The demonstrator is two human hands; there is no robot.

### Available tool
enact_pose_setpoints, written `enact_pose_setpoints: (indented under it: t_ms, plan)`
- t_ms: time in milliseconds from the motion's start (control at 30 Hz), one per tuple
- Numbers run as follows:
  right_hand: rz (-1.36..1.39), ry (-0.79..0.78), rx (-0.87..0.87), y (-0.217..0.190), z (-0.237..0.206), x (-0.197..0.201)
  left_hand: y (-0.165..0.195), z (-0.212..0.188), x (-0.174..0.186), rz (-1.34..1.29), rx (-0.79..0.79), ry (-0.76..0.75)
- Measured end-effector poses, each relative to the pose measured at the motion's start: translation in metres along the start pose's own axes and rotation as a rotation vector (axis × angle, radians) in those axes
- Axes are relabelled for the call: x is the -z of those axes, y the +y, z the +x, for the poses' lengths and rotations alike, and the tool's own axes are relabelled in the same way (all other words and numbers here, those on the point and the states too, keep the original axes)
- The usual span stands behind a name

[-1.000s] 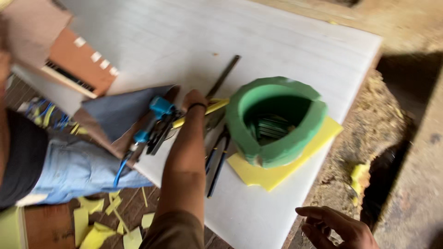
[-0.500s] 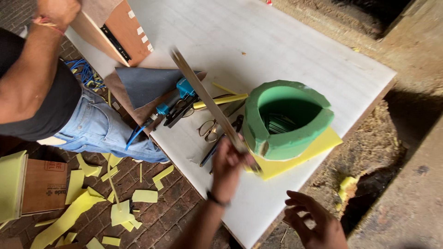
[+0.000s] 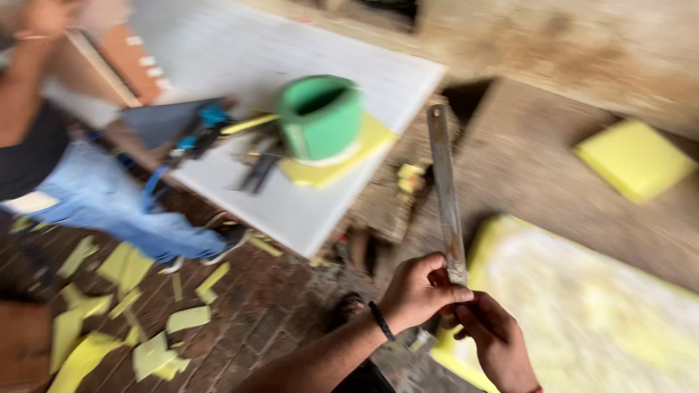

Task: The person uses a long blade to cut a large yellow foam sheet along the edge of a board on the workbench, slicing a straight line and folding the cut foam back to separate it from the rest of the sheet. Earlier, another person works on a wooden frame at the same bench while the person stands by.

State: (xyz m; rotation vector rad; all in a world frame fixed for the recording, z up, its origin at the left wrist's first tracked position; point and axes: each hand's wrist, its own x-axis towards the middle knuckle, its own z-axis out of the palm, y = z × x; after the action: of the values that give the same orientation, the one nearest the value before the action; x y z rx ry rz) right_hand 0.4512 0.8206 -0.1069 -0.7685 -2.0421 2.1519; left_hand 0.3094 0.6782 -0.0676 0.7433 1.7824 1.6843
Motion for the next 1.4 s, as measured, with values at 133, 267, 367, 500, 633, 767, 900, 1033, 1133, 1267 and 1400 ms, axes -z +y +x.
enact_pose_setpoints:
  t_ms: [133,267,367,500,633,767,900,1033,1133,1267,1400]
  plan:
    - [0.064,0.231,0.014,-0.009,-0.18,0.092,0.033,-0.076,-0.168,-0.009,-0.151,-0.235]
    - [0.197,0.496,0.073,0.016,-0.333,0.163,0.045,-0.139,-0.302,0.002,-0.189,-0.5]
    - [0.307,0.692,0.086,0.051,-0.422,0.209,0.036,-0.176,-0.372,0.063,-0.087,-0.705]
    - [0.429,0.977,0.133,0.099,-0.511,0.269,0.018,-0.198,-0.463,0.074,0.04,-0.869]
    - [0.565,1.213,0.224,0.142,-0.586,0.339,-0.003,-0.192,-0.565,0.087,0.239,-0.957]
    - [0.597,1.428,0.21,0.18,-0.659,0.426,-0.024,-0.182,-0.69,0.04,0.234,-1.046]
    - [0.582,1.605,0.219,0.203,-0.724,0.522,-0.026,-0.169,-0.839,0.095,0.241,-1.114]
    - [0.546,1.712,0.185,0.215,-0.774,0.61,-0.012,-0.169,-0.979,0.156,0.071,-1.255]
    - [0.565,1.754,0.2,0.227,-0.8,0.671,-0.001,-0.182,-1.063,0.177,-0.001,-1.345]
    - [0.626,1.775,0.195,0.261,-0.83,0.759,-0.001,-0.193,-1.162,0.308,-0.064,-1.392]
    - [0.608,1.753,0.189,0.308,-0.873,0.869,-0.024,-0.196,-1.26,0.337,-0.037,-1.367]
